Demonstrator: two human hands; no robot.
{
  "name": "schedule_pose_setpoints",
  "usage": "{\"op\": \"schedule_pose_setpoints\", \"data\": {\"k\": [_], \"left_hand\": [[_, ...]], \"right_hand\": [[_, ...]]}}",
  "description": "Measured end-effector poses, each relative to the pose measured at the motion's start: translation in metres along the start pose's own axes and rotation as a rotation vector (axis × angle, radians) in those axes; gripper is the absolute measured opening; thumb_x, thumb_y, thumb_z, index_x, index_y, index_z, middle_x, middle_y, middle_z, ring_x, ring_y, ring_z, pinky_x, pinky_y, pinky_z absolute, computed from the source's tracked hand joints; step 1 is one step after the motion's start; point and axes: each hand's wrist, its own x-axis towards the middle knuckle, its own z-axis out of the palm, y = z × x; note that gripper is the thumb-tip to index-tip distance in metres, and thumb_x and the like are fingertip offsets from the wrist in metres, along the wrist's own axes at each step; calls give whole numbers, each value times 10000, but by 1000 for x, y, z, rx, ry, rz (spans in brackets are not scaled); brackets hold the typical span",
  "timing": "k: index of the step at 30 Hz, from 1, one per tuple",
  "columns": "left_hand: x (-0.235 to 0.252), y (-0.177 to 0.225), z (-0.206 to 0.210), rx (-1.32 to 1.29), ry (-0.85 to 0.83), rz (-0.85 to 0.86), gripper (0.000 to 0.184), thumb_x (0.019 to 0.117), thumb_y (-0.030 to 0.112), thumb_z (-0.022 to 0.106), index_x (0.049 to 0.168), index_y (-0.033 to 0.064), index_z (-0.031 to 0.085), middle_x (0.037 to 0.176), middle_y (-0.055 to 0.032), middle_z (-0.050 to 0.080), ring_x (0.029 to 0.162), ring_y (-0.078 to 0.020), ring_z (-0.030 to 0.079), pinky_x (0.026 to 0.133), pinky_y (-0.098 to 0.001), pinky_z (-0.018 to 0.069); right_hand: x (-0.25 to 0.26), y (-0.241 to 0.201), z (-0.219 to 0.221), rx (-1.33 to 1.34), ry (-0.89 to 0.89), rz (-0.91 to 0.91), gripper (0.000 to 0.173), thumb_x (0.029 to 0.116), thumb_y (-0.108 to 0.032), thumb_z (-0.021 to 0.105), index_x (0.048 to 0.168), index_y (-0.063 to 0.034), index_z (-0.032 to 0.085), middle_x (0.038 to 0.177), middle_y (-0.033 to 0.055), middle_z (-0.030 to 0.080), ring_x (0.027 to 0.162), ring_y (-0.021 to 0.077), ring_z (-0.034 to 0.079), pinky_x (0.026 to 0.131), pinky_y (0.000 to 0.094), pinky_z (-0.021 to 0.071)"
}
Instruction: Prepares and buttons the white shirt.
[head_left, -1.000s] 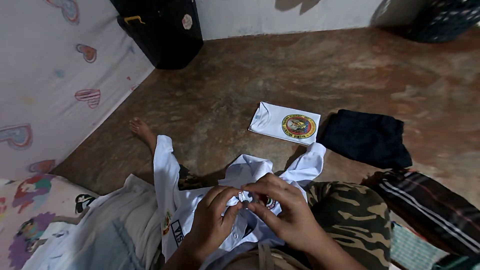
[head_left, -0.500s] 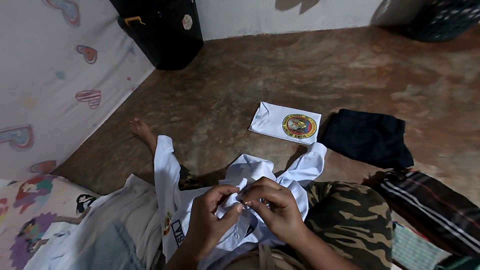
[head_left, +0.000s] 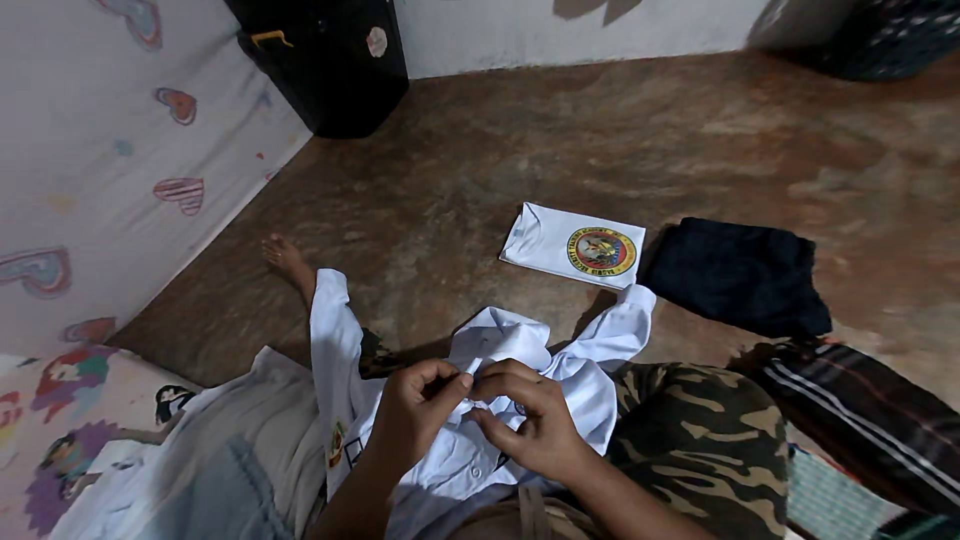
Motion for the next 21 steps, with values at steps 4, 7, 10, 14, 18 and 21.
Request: {"op": "schedule_pose_setpoints", "data": {"k": [4, 7, 10, 14, 18, 21], "left_hand": [[1, -1, 1, 55, 42, 23, 111, 940, 151, 658, 868, 88, 715, 714, 84, 647, 618, 35, 582, 581, -132, 493], [-1, 0, 2, 85, 78, 24, 109, 937, 149, 653, 875, 86, 715, 713, 88, 646, 614, 46, 577, 573, -127, 488], [-3, 1, 3, 109, 104, 37, 109, 938, 152, 644, 881, 82, 706, 713, 89, 637, 609, 55, 568, 568, -117, 482], [-6, 2, 5, 140, 131, 61, 104, 940, 153, 647, 909, 69, 699, 705, 85, 636, 580, 68, 545, 539, -103, 463], [-8, 5, 8, 205, 133, 75, 118, 947, 158, 642, 935, 55, 698, 678, 82, 628, 541, 78, 521, 511, -99, 451], [-10, 4, 11, 264, 157, 131, 137, 946, 164, 631, 927, 54, 710, 661, 82, 623, 534, 88, 514, 503, -93, 445]], "right_hand": [[-1, 1, 5, 32, 40, 64, 138, 928, -154, 759, 936, -28, 705, 1040, 78, 689, 1015, 95, 667, 871, 238, 584], [-2, 0, 7, 97, 78, 170, 144, 902, -89, 767, 986, -6, 686, 1071, 87, 665, 955, 91, 671, 820, 238, 603], [-1, -3, 6, 226, 102, 281, 199, 871, -72, 795, 1018, -1, 680, 1105, 72, 641, 924, 78, 665, 803, 230, 606], [1, -9, 2, 263, 91, 392, 129, 912, -114, 757, 970, -13, 702, 1117, 62, 644, 911, 58, 655, 772, 197, 589], [3, -12, 0, 176, 67, 412, 131, 896, -116, 769, 948, -12, 709, 1086, 71, 649, 894, 61, 657, 766, 197, 591], [4, -13, 0, 103, 34, 388, 152, 911, -152, 758, 917, -16, 692, 1058, 77, 645, 896, 72, 663, 771, 211, 600]]}}
